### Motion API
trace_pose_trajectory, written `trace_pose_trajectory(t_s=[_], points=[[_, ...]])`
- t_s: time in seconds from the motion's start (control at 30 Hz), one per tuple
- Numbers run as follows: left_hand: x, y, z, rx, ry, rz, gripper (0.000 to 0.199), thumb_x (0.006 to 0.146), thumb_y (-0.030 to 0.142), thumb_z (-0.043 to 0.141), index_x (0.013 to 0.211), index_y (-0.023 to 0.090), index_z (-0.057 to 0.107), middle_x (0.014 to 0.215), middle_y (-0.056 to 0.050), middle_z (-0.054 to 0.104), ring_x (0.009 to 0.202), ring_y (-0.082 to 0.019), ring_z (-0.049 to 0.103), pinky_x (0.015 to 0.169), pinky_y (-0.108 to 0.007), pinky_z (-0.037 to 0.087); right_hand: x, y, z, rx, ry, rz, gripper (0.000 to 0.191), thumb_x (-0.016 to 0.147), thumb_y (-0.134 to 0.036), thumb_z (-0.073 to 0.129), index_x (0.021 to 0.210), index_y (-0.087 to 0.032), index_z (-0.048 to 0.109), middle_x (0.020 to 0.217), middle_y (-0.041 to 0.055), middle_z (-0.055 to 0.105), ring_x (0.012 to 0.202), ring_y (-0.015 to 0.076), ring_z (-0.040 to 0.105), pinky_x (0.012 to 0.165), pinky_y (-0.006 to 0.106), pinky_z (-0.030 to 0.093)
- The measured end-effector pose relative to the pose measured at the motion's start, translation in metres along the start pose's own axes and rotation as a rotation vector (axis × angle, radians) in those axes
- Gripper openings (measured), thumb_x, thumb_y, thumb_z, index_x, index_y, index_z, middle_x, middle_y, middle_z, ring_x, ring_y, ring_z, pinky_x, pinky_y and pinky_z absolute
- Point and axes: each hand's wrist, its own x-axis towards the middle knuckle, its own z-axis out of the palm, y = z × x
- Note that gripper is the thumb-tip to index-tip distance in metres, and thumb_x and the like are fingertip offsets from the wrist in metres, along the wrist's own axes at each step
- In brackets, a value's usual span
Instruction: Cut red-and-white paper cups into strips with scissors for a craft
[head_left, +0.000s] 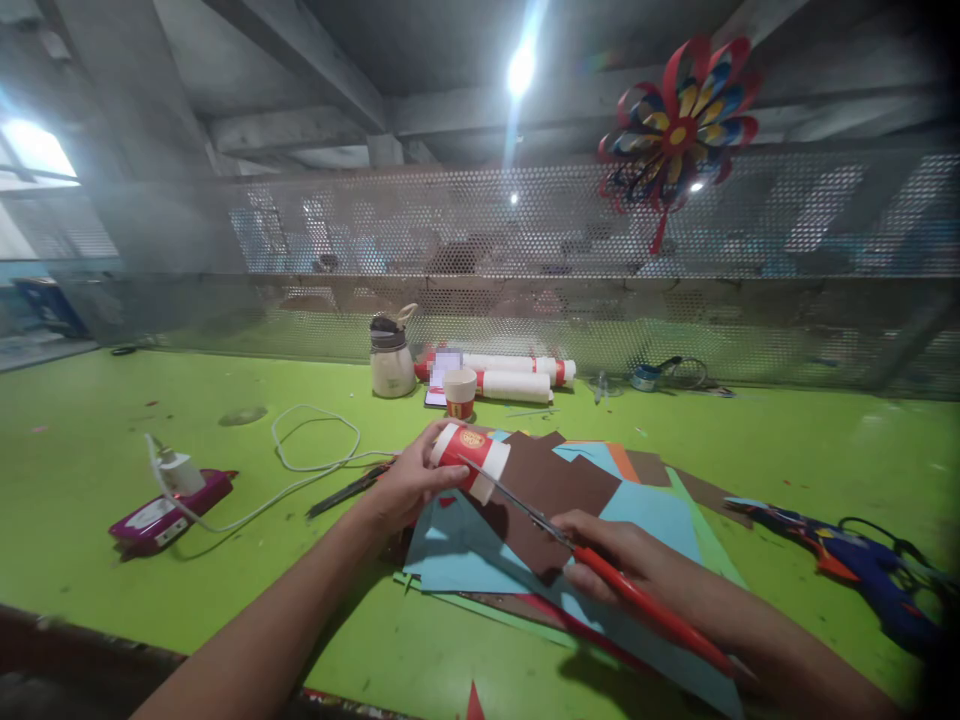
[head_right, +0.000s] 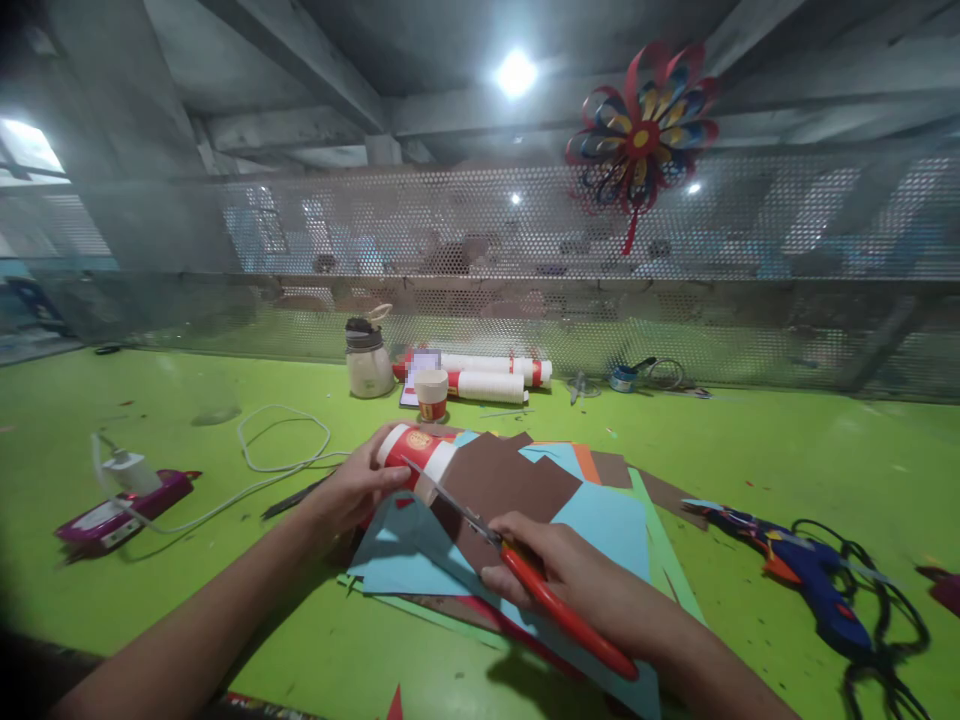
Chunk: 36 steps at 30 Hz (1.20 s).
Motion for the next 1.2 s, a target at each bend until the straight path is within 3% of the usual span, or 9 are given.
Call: trace_pose_trajectory(t_s=[0.17, 0.37, 0.5, 0.63, 0.8, 1.0, 1.2], points=[[0.000, 0.006, -0.006, -0.012, 0.058, 0.011, 0.062, 0.065, 0.018, 0.078, 0.119, 0.022, 0.048, 0.098, -0.005, 0.067, 0.085, -0.021, 0.065, 0.079, -0.033, 0.050, -0.001, -0.003, -0.004, 0.006, 0.014, 0.024, 0.031, 0.094, -0.048, 0.042, 0.106, -0.023, 0.055, 0.083, 0.0012, 0.058, 0.073, 0.0159, 0.050, 0.066, 0.027, 0.042], [-0.001, 0.013, -0.006, -0.025, 0.027, 0.014, 0.049, 0.067, 0.022, 0.075, 0.110, 0.020, 0.051, 0.102, -0.008, 0.066, 0.087, -0.023, 0.065, 0.076, -0.035, 0.050, -0.004, -0.003, 0.000, 0.051, 0.069, 0.016, 0.022, 0.096, -0.034, 0.041, 0.111, -0.024, 0.055, 0.098, 0.0043, 0.063, 0.086, 0.0191, 0.056, 0.070, 0.028, 0.044], [0.000, 0.013, -0.014, 0.104, 0.026, 0.012, 0.046, 0.065, 0.019, 0.078, 0.105, 0.020, 0.055, 0.104, -0.008, 0.067, 0.090, -0.023, 0.064, 0.078, -0.035, 0.050, -0.004, 0.002, -0.002, -0.034, 0.091, 0.075, 0.030, 0.095, -0.042, 0.042, 0.114, -0.022, 0.054, 0.100, 0.0067, 0.064, 0.087, 0.0218, 0.058, 0.072, 0.031, 0.045], [0.001, 0.011, -0.019, 0.240, -0.044, -0.019, 0.059, 0.067, 0.020, 0.077, 0.122, 0.021, 0.055, 0.110, -0.010, 0.067, 0.097, -0.026, 0.063, 0.084, -0.038, 0.048, -0.005, 0.004, -0.009, -0.111, 0.077, 0.126, 0.039, 0.092, -0.048, 0.046, 0.121, -0.023, 0.051, 0.098, 0.0049, 0.063, 0.084, 0.0207, 0.058, 0.077, 0.033, 0.046], [0.002, 0.011, -0.019, 0.348, -0.073, -0.012, 0.048, 0.067, 0.023, 0.076, 0.114, 0.020, 0.064, 0.107, -0.011, 0.069, 0.094, -0.027, 0.064, 0.086, -0.042, 0.047, -0.009, 0.010, -0.013, -0.136, 0.076, 0.163, 0.048, 0.088, -0.056, 0.049, 0.123, -0.022, 0.051, 0.109, 0.0069, 0.060, 0.095, 0.0226, 0.057, 0.084, 0.035, 0.045], [0.005, 0.007, -0.017, 0.443, -0.011, 0.085, 0.049, 0.069, 0.023, 0.074, 0.117, 0.019, 0.062, 0.117, -0.013, 0.066, 0.098, -0.026, 0.064, 0.085, -0.042, 0.050, -0.009, 0.019, -0.015, -0.174, 0.108, 0.183, 0.055, 0.086, -0.058, 0.051, 0.126, -0.021, 0.048, 0.119, 0.0096, 0.056, 0.105, 0.0248, 0.054, 0.090, 0.038, 0.043], [0.005, 0.004, -0.012, 0.813, 0.077, 0.318, 0.047, 0.072, 0.019, 0.067, 0.118, 0.020, 0.062, 0.121, -0.013, 0.062, 0.103, -0.025, 0.061, 0.088, -0.040, 0.049, -0.006, 0.022, -0.014, -0.202, 0.146, 0.163, 0.053, 0.086, -0.057, 0.052, 0.125, -0.021, 0.049, 0.118, 0.0095, 0.057, 0.104, 0.0243, 0.055, 0.090, 0.039, 0.044]])
